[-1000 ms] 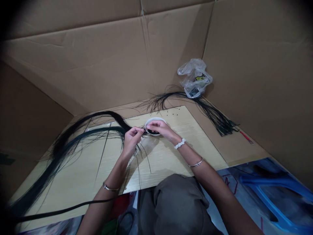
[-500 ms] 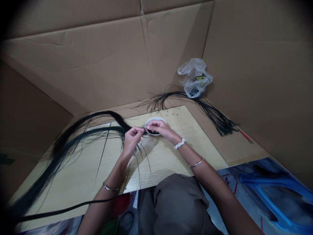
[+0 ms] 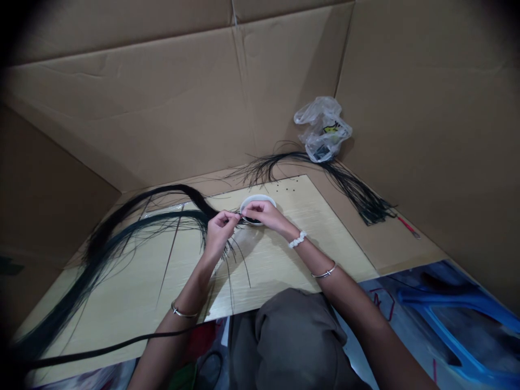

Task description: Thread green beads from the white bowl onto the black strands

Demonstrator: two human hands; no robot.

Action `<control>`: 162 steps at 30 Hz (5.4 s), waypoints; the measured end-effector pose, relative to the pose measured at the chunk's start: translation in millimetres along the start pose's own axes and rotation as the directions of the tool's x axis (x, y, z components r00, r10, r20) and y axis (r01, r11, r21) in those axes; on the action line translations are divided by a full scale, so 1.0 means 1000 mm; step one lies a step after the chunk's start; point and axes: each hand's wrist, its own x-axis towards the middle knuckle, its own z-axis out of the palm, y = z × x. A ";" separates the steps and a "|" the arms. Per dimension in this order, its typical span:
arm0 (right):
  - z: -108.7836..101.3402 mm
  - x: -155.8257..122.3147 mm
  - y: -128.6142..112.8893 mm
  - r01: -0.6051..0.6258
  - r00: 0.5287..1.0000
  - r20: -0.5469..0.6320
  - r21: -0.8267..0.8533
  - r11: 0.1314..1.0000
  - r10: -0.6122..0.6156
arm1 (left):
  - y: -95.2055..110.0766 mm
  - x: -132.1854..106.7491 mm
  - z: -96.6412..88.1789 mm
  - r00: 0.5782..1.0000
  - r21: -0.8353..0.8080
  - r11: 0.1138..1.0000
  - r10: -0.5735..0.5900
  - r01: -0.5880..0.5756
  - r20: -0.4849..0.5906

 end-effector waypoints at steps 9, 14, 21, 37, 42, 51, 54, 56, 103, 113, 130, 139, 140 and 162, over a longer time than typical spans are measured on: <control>0.001 -0.001 0.001 0.032 0.999 -0.019 -0.015 0.999 -0.032 | -0.003 0.003 -0.001 1.000 -0.034 0.999 -0.030 0.030 0.006; -0.001 0.000 0.001 0.018 0.999 -0.043 0.002 1.000 -0.018 | -0.001 0.003 -0.002 0.995 -0.174 0.981 -0.077 0.088 0.070; -0.001 0.000 0.000 0.032 0.999 -0.040 -0.082 0.996 -0.035 | 0.001 0.003 0.000 0.996 -0.106 0.991 -0.072 0.076 0.043; -0.008 0.010 0.009 -0.007 0.993 -0.046 -0.943 0.333 -0.108 | 0.002 0.001 0.003 0.995 0.012 0.994 -0.104 0.104 -0.009; -0.006 0.016 0.009 -0.017 0.999 -0.029 -0.958 0.287 -0.037 | 0.001 0.001 0.002 0.993 0.003 0.993 -0.115 0.115 -0.007; -0.010 0.017 0.010 -0.027 1.000 -0.024 -0.947 0.320 0.014 | 0.000 0.000 0.003 0.995 -0.006 0.995 -0.100 0.101 0.007; -0.010 0.018 0.010 -0.013 1.000 -0.009 -0.946 0.323 0.013 | -0.001 0.001 0.002 0.995 0.002 0.995 -0.097 0.097 0.011; -0.010 0.018 0.011 -0.005 1.000 -0.002 -0.946 0.324 0.010 | -0.003 0.002 0.002 0.995 0.011 0.995 -0.097 0.097 0.015; -0.018 0.013 0.007 -0.102 0.990 0.119 0.268 0.958 0.072 | 0.004 0.000 0.001 0.997 -0.045 0.996 -0.071 0.070 -0.017; -0.023 0.013 0.009 -0.036 0.988 0.154 0.157 0.987 0.012 | 0.005 0.000 0.001 0.996 -0.014 0.996 -0.085 0.085 -0.029; -0.026 0.011 0.005 -0.028 0.984 0.180 0.105 0.994 0.008 | 0.006 -0.001 0.001 0.996 0.005 0.996 -0.084 0.084 -0.015; -0.027 0.010 0.003 -0.042 0.979 0.203 0.164 0.986 0.008 | 0.007 -0.001 0.000 0.998 0.009 0.998 -0.065 0.065 -0.006; -0.027 0.010 0.003 -0.039 0.978 0.208 0.169 0.985 0.003 | 0.007 -0.001 0.000 0.998 0.009 0.998 -0.066 0.066 -0.006; -0.042 0.008 -0.004 0.008 0.966 0.256 -0.191 0.982 0.042 | 0.005 -0.001 -0.001 0.996 0.163 0.986 -0.052 0.039 0.076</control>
